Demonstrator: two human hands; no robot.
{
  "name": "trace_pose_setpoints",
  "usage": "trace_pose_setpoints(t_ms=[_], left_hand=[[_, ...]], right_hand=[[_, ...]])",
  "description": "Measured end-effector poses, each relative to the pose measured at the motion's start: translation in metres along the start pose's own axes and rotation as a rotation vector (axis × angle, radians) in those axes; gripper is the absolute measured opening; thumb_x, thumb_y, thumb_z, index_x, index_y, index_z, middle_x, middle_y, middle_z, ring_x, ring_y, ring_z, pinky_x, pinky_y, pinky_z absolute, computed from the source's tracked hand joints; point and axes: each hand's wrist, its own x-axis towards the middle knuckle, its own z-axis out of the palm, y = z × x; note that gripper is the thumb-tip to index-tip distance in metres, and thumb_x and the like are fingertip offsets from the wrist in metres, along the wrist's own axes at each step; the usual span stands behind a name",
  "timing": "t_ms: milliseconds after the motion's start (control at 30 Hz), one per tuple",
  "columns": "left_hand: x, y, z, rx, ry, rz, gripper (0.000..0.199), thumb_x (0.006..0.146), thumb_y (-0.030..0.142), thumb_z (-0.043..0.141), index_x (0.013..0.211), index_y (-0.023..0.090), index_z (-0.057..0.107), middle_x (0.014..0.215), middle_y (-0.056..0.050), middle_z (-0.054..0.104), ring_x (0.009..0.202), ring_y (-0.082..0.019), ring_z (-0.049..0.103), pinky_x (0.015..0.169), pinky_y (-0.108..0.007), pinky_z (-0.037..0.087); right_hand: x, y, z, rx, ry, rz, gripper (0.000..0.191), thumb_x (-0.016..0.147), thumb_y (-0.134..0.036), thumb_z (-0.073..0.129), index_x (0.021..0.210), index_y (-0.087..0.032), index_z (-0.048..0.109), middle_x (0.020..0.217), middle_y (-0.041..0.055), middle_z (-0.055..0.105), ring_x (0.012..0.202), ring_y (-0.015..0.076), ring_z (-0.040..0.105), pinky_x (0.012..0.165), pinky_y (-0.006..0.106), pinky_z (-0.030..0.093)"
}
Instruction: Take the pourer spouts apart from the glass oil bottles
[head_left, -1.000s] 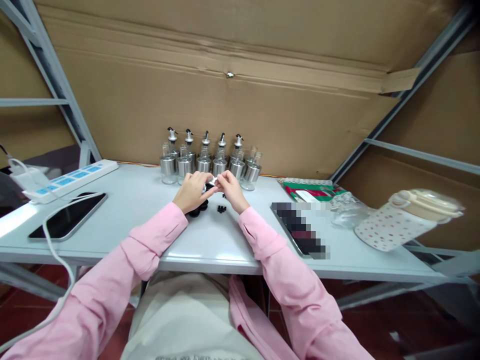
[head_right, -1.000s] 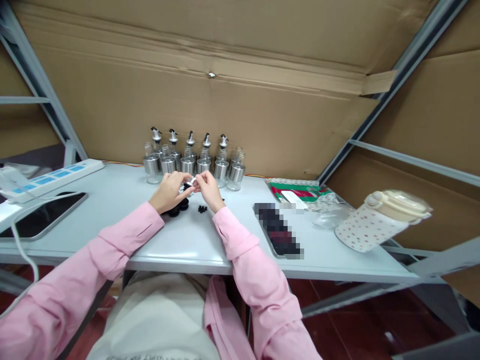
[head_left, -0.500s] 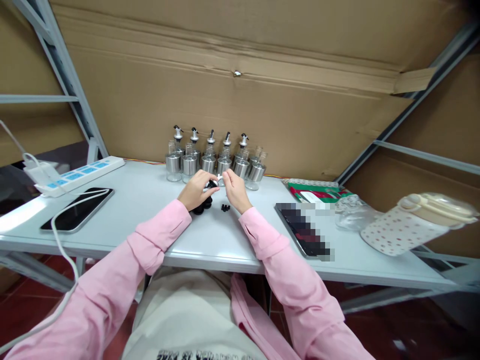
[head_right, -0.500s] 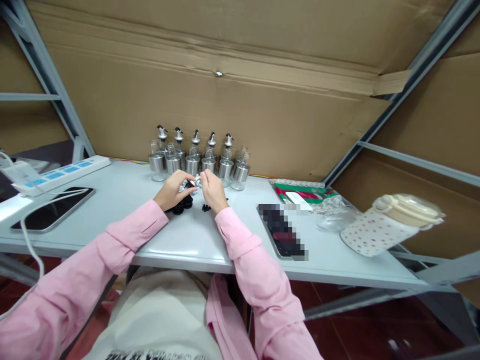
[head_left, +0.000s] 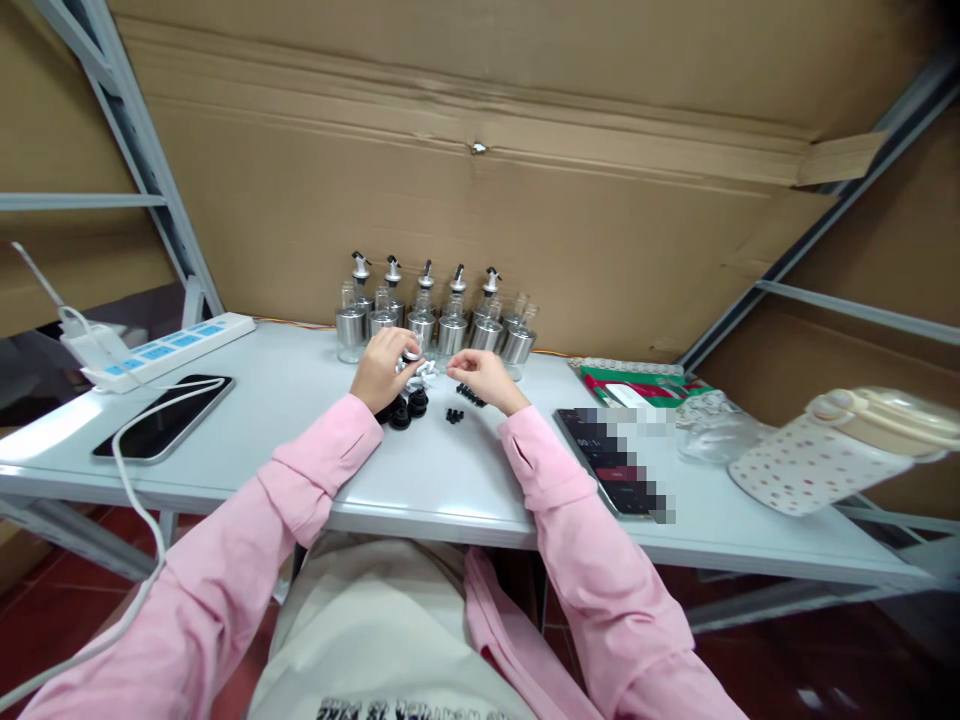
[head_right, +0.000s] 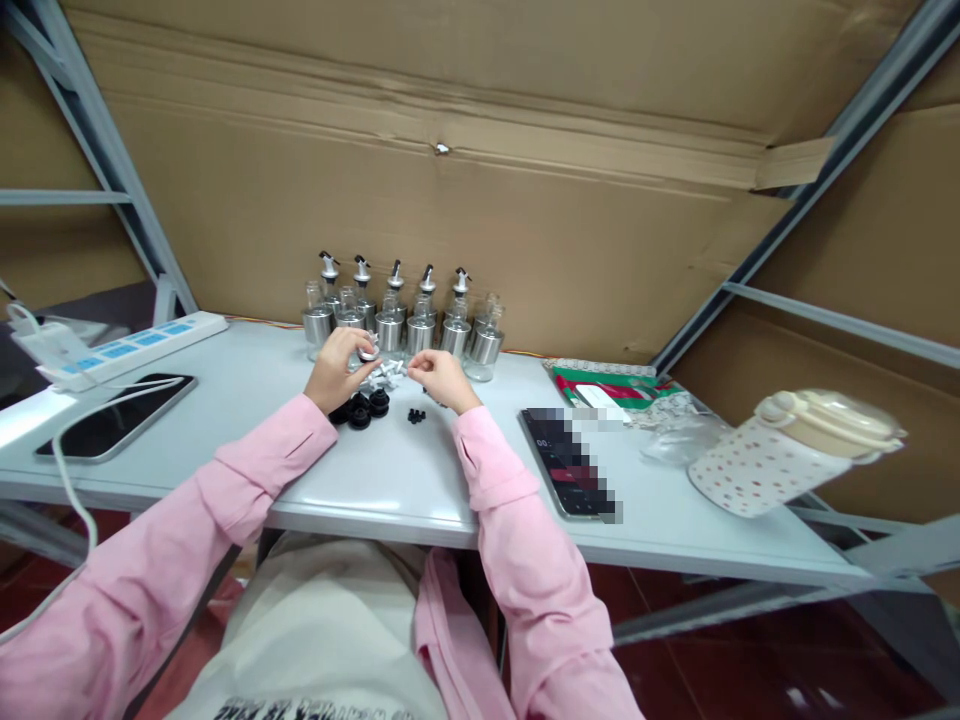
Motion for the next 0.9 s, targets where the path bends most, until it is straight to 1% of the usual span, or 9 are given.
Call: trace_pose_setpoints(t_ms=[133,200,267,433,567,667,767,900], left_hand=[[0.0,0.001,0.0,-0.03,-0.048,-0.023,0.01,0.082,0.025,0.058,0.081,0.019,0.05,0.094,-0.005,0.057,0.097,-0.019,0.052,0.085,-0.034,0.043],[0.0,0.002,0.0,-0.043,-0.071,-0.029,0.01,0.082,0.025,0.057,0.082,0.019,0.05,0.094,-0.005,0.058,0.097,-0.018,0.052,0.086,-0.034,0.042],[0.0,0.003,-0.001,-0.054,-0.09,-0.025,0.01,0.083,0.026,0.056,0.082,0.019,0.05,0.093,-0.005,0.058,0.097,-0.018,0.052,0.086,-0.034,0.042],[-0.001,0.004,0.0,-0.057,-0.118,-0.013,0.01,0.083,0.026,0.056,0.083,0.018,0.05,0.091,-0.005,0.058,0.094,-0.019,0.052,0.084,-0.034,0.043],[-0.001,0.004,0.001,-0.047,-0.121,0.022,0.009,0.082,0.024,0.057,0.081,0.018,0.051,0.09,-0.005,0.058,0.091,-0.018,0.051,0.082,-0.033,0.043],[-0.001,0.005,0.001,-0.043,-0.122,0.037,0.008,0.082,0.024,0.057,0.081,0.018,0.051,0.091,-0.005,0.058,0.092,-0.018,0.051,0.083,-0.033,0.043],[0.0,0.006,0.0,-0.039,-0.122,0.034,0.008,0.082,0.023,0.057,0.081,0.018,0.051,0.091,-0.005,0.058,0.092,-0.018,0.051,0.083,-0.033,0.043],[0.0,0.007,-0.001,-0.029,-0.143,0.013,0.007,0.083,0.024,0.056,0.08,0.018,0.052,0.091,-0.005,0.057,0.091,-0.019,0.051,0.083,-0.034,0.043]], right_hand=[[-0.004,0.0,-0.005,-0.219,-0.174,-0.002,0.007,0.068,-0.017,0.056,0.068,-0.015,0.063,0.057,-0.0022,0.058,0.056,0.0092,0.051,0.059,0.02,0.039],[-0.005,0.001,-0.007,-0.257,-0.257,0.047,0.009,0.069,-0.012,0.053,0.068,-0.015,0.062,0.056,-0.0018,0.06,0.052,0.009,0.052,0.057,0.02,0.04],[-0.005,0.004,-0.008,-0.265,-0.31,0.091,0.012,0.07,-0.009,0.05,0.069,-0.014,0.061,0.057,-0.0007,0.062,0.049,0.0086,0.054,0.056,0.019,0.041],[-0.003,0.008,-0.012,-0.356,-0.363,0.11,0.013,0.069,-0.009,0.053,0.068,-0.014,0.065,0.058,0.0007,0.064,0.05,0.0089,0.054,0.056,0.019,0.042],[-0.004,0.008,-0.013,-0.384,-0.441,0.108,0.016,0.065,-0.008,0.055,0.07,-0.014,0.069,0.05,-0.0016,0.06,0.051,0.0095,0.055,0.056,0.019,0.042],[-0.005,0.009,-0.013,-0.383,-0.464,0.105,0.015,0.064,-0.009,0.056,0.069,-0.015,0.07,0.045,-0.0027,0.058,0.049,0.0097,0.054,0.056,0.019,0.042],[-0.006,0.009,-0.012,-0.343,-0.453,0.125,0.014,0.065,-0.008,0.056,0.064,-0.015,0.068,0.045,-0.0023,0.058,0.048,0.0095,0.054,0.056,0.019,0.043],[-0.006,0.007,-0.009,-0.202,-0.436,0.203,0.015,0.069,-0.009,0.056,0.056,-0.014,0.062,0.045,-0.0004,0.059,0.043,0.0102,0.055,0.049,0.02,0.045]])
